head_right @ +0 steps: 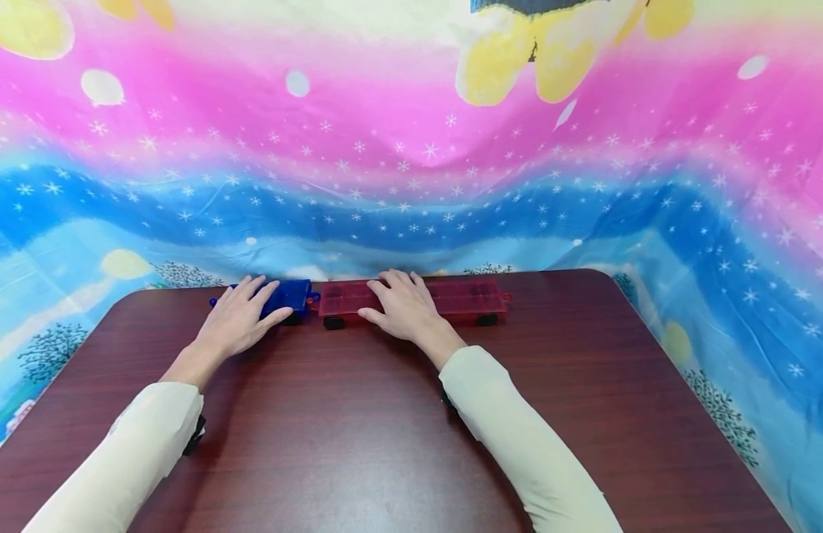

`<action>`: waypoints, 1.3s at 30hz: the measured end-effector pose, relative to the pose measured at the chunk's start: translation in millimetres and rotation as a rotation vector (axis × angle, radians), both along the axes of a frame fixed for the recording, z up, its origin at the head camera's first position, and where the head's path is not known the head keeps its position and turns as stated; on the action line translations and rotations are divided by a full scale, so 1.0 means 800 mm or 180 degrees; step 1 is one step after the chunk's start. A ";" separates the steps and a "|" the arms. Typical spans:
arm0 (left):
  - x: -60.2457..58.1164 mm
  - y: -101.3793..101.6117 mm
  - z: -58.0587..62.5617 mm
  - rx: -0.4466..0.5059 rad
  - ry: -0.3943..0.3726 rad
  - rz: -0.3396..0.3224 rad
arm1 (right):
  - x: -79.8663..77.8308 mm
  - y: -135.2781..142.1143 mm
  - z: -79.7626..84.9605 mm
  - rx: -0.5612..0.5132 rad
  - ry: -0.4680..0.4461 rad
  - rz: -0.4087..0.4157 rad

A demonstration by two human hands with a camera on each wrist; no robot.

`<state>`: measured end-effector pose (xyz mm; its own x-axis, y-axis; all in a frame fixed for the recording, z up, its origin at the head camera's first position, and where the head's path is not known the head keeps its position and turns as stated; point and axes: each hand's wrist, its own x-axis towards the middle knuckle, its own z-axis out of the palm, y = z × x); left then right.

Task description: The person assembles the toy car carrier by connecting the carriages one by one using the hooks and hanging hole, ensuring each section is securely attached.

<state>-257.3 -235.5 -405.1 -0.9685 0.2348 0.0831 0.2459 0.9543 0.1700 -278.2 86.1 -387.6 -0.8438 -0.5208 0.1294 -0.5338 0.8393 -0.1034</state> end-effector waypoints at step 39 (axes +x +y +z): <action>-0.015 0.001 -0.003 0.0044 -0.0133 0.0061 | -0.019 -0.021 -0.013 -0.0010 -0.0459 -0.0087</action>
<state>-269.6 -234.7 -407.8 -0.9755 0.2153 0.0456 0.2201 0.9562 0.1928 -293.7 69.4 -397.8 -0.8676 -0.4972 0.0075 -0.4903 0.8528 -0.1800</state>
